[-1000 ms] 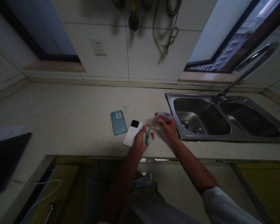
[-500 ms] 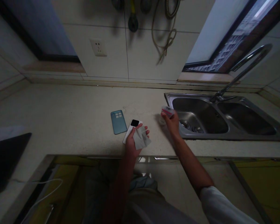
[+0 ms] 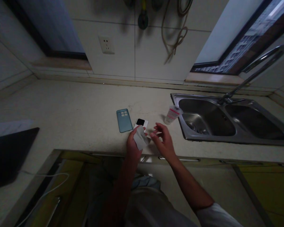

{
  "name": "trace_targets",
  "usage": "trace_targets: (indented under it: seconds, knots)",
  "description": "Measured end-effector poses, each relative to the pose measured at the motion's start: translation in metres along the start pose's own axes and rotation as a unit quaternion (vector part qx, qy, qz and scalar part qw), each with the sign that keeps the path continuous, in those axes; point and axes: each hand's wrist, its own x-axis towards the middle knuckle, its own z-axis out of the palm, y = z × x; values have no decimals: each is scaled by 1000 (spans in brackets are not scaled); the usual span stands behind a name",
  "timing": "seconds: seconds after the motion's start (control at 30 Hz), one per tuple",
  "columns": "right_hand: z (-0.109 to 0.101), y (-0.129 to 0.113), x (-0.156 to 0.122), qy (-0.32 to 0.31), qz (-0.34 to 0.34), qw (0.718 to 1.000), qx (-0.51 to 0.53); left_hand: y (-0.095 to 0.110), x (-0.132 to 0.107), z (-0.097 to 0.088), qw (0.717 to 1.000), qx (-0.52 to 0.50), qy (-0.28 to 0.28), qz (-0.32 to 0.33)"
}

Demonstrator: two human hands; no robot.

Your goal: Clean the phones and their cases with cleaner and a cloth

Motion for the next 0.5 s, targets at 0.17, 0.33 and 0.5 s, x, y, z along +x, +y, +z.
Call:
trace_targets:
  seconds: [0.17, 0.33, 0.5]
  knots:
    - [19, 15, 2, -116, 137, 982, 53, -10, -1, -2, 997, 55, 4, 49]
    - [8, 12, 9, -97, 157, 980, 79, 0, -4, -4, 984, 145, -43, 92]
    - [-10, 8, 20, -4, 147, 986, 78, 14, 2, -13, 915, 350, -6, 199]
